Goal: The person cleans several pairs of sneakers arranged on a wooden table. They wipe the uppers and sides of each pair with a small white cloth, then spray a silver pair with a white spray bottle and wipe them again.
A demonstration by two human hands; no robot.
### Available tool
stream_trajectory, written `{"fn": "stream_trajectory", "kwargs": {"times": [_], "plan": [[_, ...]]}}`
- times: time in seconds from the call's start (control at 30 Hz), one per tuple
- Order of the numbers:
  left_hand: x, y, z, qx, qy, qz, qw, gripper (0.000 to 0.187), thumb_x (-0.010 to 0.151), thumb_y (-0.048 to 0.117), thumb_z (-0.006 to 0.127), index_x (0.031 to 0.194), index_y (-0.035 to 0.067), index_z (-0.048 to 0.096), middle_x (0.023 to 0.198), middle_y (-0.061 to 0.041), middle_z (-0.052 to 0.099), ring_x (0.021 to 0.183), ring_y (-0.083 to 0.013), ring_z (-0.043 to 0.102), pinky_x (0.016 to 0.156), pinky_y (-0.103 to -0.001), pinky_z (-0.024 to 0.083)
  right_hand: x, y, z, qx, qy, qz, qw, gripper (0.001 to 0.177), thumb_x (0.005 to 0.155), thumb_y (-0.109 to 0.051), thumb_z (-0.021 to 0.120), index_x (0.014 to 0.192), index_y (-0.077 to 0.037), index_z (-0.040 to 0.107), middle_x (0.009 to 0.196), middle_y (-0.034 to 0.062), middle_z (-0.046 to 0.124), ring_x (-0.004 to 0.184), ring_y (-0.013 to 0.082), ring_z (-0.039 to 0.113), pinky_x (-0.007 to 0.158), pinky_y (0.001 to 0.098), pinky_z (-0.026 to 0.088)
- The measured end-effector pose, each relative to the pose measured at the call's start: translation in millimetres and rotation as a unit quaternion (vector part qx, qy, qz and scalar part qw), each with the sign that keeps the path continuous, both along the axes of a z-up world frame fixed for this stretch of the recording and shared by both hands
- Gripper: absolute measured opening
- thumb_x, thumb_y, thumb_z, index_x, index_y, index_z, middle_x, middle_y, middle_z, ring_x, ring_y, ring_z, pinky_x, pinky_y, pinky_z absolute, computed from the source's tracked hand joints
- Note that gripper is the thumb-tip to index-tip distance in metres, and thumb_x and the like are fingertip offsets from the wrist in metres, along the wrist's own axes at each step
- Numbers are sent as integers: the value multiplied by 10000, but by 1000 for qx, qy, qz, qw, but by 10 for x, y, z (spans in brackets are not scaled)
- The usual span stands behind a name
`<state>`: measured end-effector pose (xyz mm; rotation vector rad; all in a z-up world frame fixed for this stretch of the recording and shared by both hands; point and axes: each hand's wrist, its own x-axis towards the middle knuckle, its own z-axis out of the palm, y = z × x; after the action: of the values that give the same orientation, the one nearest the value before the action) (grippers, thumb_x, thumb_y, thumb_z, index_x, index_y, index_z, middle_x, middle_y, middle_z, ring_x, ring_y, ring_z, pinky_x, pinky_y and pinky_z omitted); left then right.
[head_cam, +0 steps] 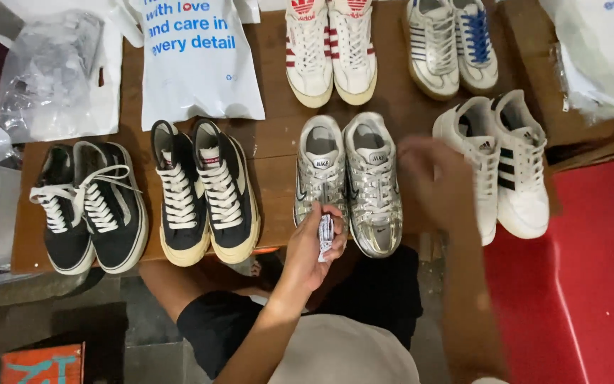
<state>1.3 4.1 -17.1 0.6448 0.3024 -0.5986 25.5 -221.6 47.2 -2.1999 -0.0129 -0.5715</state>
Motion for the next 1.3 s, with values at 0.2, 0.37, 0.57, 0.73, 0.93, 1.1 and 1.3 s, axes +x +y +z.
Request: {"fn": "stream_trajectory", "kwargs": {"times": [0.2, 0.37, 0.57, 0.73, 0.93, 1.1, 1.3], "plan": [[38, 44, 4, 70, -24, 13, 997, 388, 1131, 369, 374, 1087, 27, 553, 745, -127, 462, 504, -170, 506, 325, -136, 269, -347, 721, 103, -30, 48, 244, 968, 257, 889, -211, 765, 1098, -61, 758, 1069, 236, 703, 997, 415, 694, 874, 488, 580], [-21, 24, 48, 104, -18, 52, 993, 350, 1120, 323, 430, 1069, 11, 580, 765, -93, 461, 524, -133, 478, 341, -123, 297, -442, 776, 40, -108, 72, 280, 951, 198, 953, -182, 699, 1115, -80, 751, 1153, 143, 627, 1100, 363, 607, 936, 483, 513], [-41, -1, -101, 125, -21, 40, 991, 347, 1108, 320, 466, 1046, 12, 615, 788, -69, 520, 539, -106, 520, 316, -117, 355, -470, 749, 101, -157, 63, 312, 935, 122, 978, -152, 668, 1066, -86, 722, 1192, 105, 639, 1119, 333, 602, 935, 458, 497], [-69, 8, 98, 119, -25, 11, 992, 350, 1106, 337, 469, 1067, 29, 629, 768, -64, 531, 515, -111, 513, 313, -132, 339, -380, 652, 57, -156, 33, 316, 935, 72, 958, -145, 692, 972, -99, 746, 1171, 94, 671, 1090, 333, 617, 908, 444, 503], [-100, 46, -60, 53, -23, -5, 998, 369, 1129, 371, 394, 1052, 59, 576, 699, -78, 441, 475, -120, 432, 323, -120, 239, -109, 232, -87, 217, -13, 74, 973, 136, 966, -83, 750, 1066, -21, 682, 1014, 123, 725, 848, 170, 679, 753, 297, 572], [-75, 66, -160, -15, 7, 17, 1000, 306, 1118, 298, 387, 965, 70, 521, 656, -6, 283, 466, -105, 349, 323, -129, 201, 329, -203, -247, 65, 20, 24, 997, 78, 1047, -200, 762, 1092, -141, 736, 923, 50, 717, 820, 164, 668, 779, 324, 539], [-54, 138, -206, -50, 15, 11, 999, 178, 923, 198, 410, 980, 57, 501, 681, -17, 255, 483, -131, 335, 328, -156, 223, 639, 11, -385, 4, 13, 34, 999, 114, 1012, -98, 753, 1124, -102, 730, 972, 123, 735, 873, 302, 712, 833, 409, 560]]}}
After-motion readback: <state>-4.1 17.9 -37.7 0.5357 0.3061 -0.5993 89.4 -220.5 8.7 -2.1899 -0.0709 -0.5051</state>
